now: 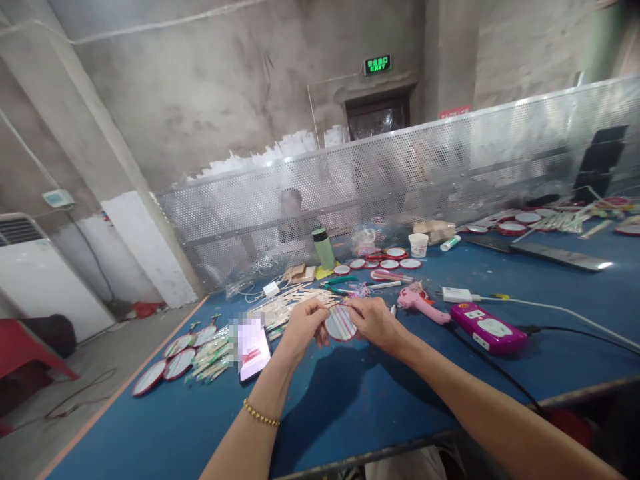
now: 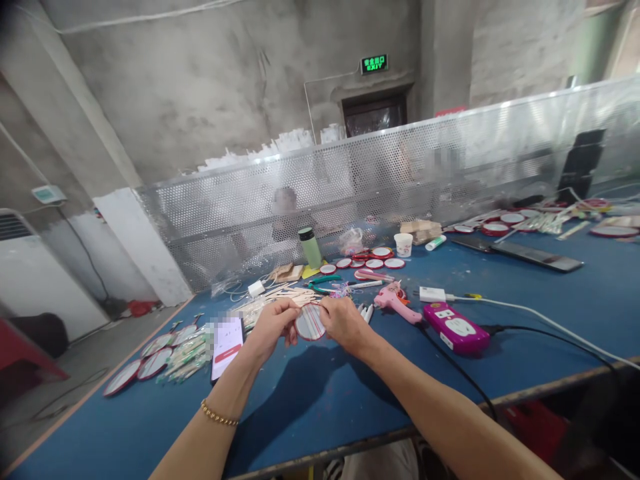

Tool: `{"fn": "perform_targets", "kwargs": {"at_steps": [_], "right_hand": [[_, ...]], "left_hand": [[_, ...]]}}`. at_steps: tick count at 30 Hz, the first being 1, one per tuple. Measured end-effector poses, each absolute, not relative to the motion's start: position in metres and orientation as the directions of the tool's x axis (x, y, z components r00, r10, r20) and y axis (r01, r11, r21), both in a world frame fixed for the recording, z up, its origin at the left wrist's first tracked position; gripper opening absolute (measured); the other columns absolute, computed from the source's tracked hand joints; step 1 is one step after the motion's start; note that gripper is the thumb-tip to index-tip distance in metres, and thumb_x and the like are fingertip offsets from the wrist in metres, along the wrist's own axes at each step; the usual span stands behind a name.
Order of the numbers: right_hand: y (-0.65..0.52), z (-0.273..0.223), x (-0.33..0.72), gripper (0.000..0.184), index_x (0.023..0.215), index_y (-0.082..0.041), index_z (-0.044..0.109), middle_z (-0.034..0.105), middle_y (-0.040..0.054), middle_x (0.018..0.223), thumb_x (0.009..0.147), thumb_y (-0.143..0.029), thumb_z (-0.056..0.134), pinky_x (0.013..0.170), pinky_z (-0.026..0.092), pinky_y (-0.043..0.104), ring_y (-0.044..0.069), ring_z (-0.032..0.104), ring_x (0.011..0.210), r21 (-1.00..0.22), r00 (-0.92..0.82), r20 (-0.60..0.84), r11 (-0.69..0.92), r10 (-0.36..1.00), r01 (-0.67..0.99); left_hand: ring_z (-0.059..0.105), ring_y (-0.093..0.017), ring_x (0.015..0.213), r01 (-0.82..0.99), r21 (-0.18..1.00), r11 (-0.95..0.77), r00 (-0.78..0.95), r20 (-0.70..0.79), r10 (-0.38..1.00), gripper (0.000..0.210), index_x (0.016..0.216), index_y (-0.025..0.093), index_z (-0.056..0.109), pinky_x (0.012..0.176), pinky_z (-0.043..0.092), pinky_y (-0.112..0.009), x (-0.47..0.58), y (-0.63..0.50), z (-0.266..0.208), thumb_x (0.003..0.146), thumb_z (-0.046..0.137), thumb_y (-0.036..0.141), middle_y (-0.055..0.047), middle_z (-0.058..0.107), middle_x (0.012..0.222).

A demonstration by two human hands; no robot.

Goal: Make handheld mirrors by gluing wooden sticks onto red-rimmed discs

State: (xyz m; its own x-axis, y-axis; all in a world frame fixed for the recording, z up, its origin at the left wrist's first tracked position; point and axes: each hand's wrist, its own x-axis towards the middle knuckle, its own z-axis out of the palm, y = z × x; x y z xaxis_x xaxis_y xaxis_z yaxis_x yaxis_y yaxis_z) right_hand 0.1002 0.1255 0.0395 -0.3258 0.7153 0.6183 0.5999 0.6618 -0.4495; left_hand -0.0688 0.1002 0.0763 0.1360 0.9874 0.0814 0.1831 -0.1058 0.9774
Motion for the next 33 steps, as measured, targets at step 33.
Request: {"fn": "perform_targets", "kwargs": {"at_steps": [33], "right_hand": [[0.118, 0.051, 0.103, 0.027, 0.064, -0.018, 0.055, 0.054, -0.0033, 0.044, 0.085, -0.010, 0.040, 0.039, 0.035, 0.016, 0.011, 0.059, 0.038, -0.670, -0.299, 0.479, 0.564, 0.825, 0.483]], "left_hand": [[0.053, -0.014, 0.031, 0.262, 0.930, -0.260, 0.122, 0.235, 0.964, 0.013, 0.079, 0.020, 0.051, 0.031, 0.039, -0.019, -0.067, 0.099, 0.079, 0.066, 0.053, 0.023, 0.008, 0.052, 0.037]]}}
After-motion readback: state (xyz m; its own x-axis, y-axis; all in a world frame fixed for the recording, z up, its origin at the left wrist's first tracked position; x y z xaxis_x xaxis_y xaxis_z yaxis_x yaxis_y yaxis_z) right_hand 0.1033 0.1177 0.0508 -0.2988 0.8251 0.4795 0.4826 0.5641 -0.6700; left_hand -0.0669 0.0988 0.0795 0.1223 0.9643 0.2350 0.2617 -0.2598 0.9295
